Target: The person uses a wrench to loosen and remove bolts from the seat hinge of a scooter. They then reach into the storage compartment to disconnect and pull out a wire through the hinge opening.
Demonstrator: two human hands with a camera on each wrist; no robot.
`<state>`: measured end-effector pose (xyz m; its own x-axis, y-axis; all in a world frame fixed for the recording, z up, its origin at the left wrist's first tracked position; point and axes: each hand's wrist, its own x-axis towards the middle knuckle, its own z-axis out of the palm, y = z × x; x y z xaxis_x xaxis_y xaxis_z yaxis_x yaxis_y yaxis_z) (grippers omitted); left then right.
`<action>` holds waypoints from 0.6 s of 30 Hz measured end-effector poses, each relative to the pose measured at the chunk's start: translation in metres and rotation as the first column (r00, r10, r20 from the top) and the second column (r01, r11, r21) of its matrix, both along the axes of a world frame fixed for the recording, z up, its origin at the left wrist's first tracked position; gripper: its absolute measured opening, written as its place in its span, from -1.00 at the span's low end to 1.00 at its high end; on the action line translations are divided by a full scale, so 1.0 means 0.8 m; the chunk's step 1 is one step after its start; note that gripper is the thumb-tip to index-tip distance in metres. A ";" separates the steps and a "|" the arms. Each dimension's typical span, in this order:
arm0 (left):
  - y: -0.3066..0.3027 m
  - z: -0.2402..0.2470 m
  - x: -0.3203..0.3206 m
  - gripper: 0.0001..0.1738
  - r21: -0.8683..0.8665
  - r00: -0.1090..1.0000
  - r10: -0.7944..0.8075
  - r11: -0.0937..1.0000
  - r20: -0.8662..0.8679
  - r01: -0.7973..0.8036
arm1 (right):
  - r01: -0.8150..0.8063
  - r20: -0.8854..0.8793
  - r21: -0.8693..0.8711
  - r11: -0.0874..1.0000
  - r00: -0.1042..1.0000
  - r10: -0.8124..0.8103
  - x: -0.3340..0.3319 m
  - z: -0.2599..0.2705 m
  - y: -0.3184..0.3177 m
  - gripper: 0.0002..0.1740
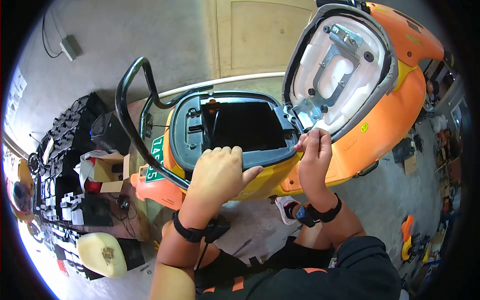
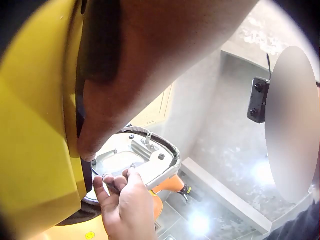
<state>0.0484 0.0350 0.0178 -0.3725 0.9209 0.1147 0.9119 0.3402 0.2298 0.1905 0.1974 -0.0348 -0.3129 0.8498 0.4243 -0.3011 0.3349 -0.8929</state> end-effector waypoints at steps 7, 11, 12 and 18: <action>0.001 -0.015 0.009 -0.40 0.081 0.988 -0.014 0.996 -0.151 0.026 | -0.008 -0.097 -0.011 1.000 0.995 0.007 -0.005 -0.006 -0.007 -0.83; 0.002 -0.016 0.012 -0.43 0.074 0.979 -0.014 0.997 -0.204 0.030 | 0.114 -0.059 0.025 0.993 0.992 -0.112 -0.013 -0.005 -0.010 -0.81; 0.003 -0.017 0.012 -0.43 0.072 0.980 -0.009 0.997 -0.200 0.024 | 0.122 -0.052 0.031 0.992 0.991 -0.120 -0.013 -0.005 -0.010 -0.80; 0.005 -0.015 0.015 -0.43 0.014 0.979 -0.022 1.000 -0.203 0.025 | 0.194 0.013 0.083 0.978 0.981 -0.196 -0.016 -0.004 -0.015 -0.77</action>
<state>0.0607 0.0390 0.0060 -0.3185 0.9265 0.2003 0.9477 0.3161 0.0446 0.1775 0.1854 -0.0380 -0.1544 0.8585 0.4890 -0.2045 0.4564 -0.8660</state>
